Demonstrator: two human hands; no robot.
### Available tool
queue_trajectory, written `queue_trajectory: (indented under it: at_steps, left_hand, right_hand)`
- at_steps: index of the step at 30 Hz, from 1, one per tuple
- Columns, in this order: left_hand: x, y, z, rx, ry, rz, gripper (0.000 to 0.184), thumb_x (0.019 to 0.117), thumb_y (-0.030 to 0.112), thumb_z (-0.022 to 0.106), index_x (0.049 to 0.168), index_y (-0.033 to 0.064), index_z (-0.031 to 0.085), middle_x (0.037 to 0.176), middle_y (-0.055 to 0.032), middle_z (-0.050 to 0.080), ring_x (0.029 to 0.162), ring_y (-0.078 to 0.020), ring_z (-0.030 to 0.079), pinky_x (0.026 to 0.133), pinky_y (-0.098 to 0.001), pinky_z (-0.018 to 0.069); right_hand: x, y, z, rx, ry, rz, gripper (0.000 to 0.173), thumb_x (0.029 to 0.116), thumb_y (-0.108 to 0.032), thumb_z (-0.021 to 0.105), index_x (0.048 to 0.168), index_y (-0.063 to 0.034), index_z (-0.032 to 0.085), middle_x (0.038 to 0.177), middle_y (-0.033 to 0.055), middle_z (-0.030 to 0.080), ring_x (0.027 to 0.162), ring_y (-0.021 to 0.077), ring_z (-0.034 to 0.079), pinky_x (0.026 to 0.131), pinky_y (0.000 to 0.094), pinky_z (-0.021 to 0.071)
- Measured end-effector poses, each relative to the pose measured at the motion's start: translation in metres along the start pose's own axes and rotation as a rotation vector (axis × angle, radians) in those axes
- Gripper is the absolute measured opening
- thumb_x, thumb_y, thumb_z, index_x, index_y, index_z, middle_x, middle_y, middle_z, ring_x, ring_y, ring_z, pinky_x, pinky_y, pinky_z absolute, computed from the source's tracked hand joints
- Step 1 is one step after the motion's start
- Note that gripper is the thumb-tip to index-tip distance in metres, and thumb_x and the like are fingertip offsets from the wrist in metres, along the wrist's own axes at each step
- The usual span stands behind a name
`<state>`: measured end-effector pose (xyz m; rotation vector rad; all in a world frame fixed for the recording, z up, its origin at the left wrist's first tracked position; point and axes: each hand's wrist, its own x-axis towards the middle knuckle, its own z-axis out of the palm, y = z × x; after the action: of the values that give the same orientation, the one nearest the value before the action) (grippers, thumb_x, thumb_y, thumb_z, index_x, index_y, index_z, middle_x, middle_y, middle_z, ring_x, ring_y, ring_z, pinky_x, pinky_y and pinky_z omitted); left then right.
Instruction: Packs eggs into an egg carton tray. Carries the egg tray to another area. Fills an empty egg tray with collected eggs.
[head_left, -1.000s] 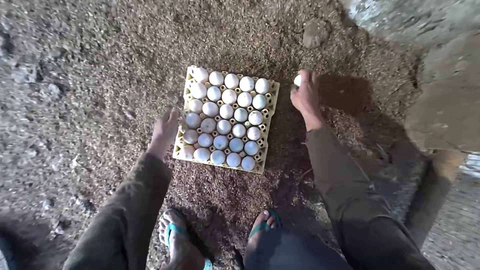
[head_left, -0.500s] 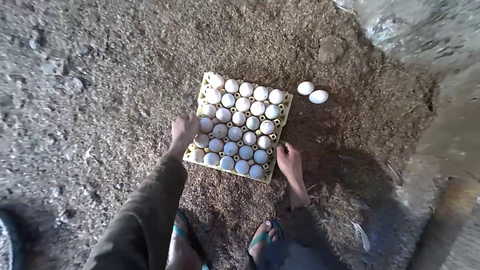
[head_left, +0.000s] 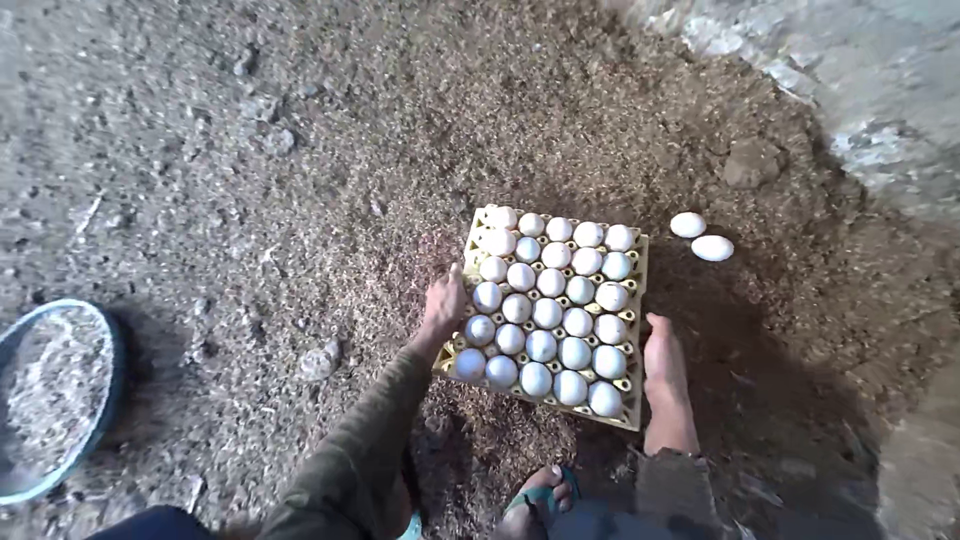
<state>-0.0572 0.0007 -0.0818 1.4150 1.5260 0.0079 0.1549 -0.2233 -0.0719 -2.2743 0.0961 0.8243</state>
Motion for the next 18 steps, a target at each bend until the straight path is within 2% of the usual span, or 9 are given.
queue_trajectory:
  at_steps: [4,8,10,11,13,16,18]
  left_hand:
    - [-0.02,0.001,-0.001,-0.06,-0.009,0.016,0.069,0.1114,0.048,0.017,0.115,-0.0023,0.064,0.1,-0.024,0.065,0.092,-0.0354,0.065,0.083,-0.0557,0.0526]
    - [-0.036,0.004,-0.002,-0.043,-0.001,0.086,0.064,0.1127,0.04,0.019,0.11,-0.0026,0.067,0.097,-0.0227,0.066,0.093,-0.0345,0.065,0.085,-0.0554,0.0509]
    - [-0.042,0.004,-0.001,-0.059,0.001,0.109,0.063,0.113,0.039,0.02,0.109,-0.0019,0.068,0.095,-0.0202,0.066,0.092,-0.0321,0.065,0.085,-0.0537,0.0501]
    - [-0.046,0.003,0.001,-0.076,0.008,0.124,0.062,0.1129,0.039,0.021,0.105,-0.0013,0.067,0.09,-0.0178,0.065,0.088,-0.0297,0.064,0.082,-0.0517,0.0504]
    - [-0.055,0.001,0.004,-0.116,0.003,0.145,0.062,0.1128,0.04,0.021,0.103,0.0001,0.067,0.085,-0.0138,0.063,0.082,-0.0254,0.063,0.077,-0.0477,0.0505]
    - [-0.068,0.002,0.003,-0.177,-0.028,0.173,0.06,0.1127,0.039,0.02,0.108,0.0015,0.067,0.085,-0.0111,0.063,0.079,-0.0214,0.062,0.075,-0.0441,0.0516]
    - [-0.074,0.002,0.002,-0.233,-0.075,0.195,0.057,0.1127,0.039,0.023,0.12,0.0029,0.066,0.094,-0.0112,0.066,0.085,-0.0197,0.065,0.08,-0.043,0.0535]
  right_hand:
    - [-0.008,-0.005,-0.018,-0.141,0.066,-0.048,0.062,0.109,-0.048,0.031,0.127,0.0006,0.066,0.125,0.0249,0.065,0.12,0.0371,0.06,0.101,0.063,0.0436]
    - [-0.011,-0.009,-0.018,-0.092,0.064,-0.044,0.058,0.1081,-0.046,0.032,0.123,0.0,0.064,0.119,0.0212,0.065,0.11,0.0302,0.061,0.095,0.0563,0.0465]
    - [-0.018,-0.015,-0.02,-0.126,0.046,-0.081,0.057,0.1108,-0.04,0.03,0.133,0.0027,0.061,0.13,0.0261,0.062,0.123,0.035,0.058,0.103,0.0589,0.0424]
    - [-0.02,-0.014,-0.022,-0.123,0.044,-0.084,0.056,0.1111,-0.039,0.03,0.136,0.0017,0.06,0.133,0.0253,0.061,0.126,0.034,0.056,0.105,0.0578,0.0416]
    - [-0.023,-0.009,-0.026,-0.064,0.067,-0.076,0.055,0.1097,-0.041,0.031,0.135,-0.0024,0.061,0.132,0.0198,0.062,0.124,0.0275,0.058,0.105,0.0532,0.0444]
    - [-0.029,-0.003,-0.033,0.005,0.106,-0.114,0.051,0.1091,-0.039,0.033,0.127,-0.0024,0.064,0.121,0.0158,0.065,0.112,0.0217,0.061,0.098,0.0486,0.0481]
    - [-0.031,0.0,-0.04,0.007,0.105,-0.187,0.049,0.1091,-0.036,0.033,0.127,-0.0027,0.066,0.121,0.0145,0.067,0.112,0.0198,0.062,0.1,0.0464,0.0485]
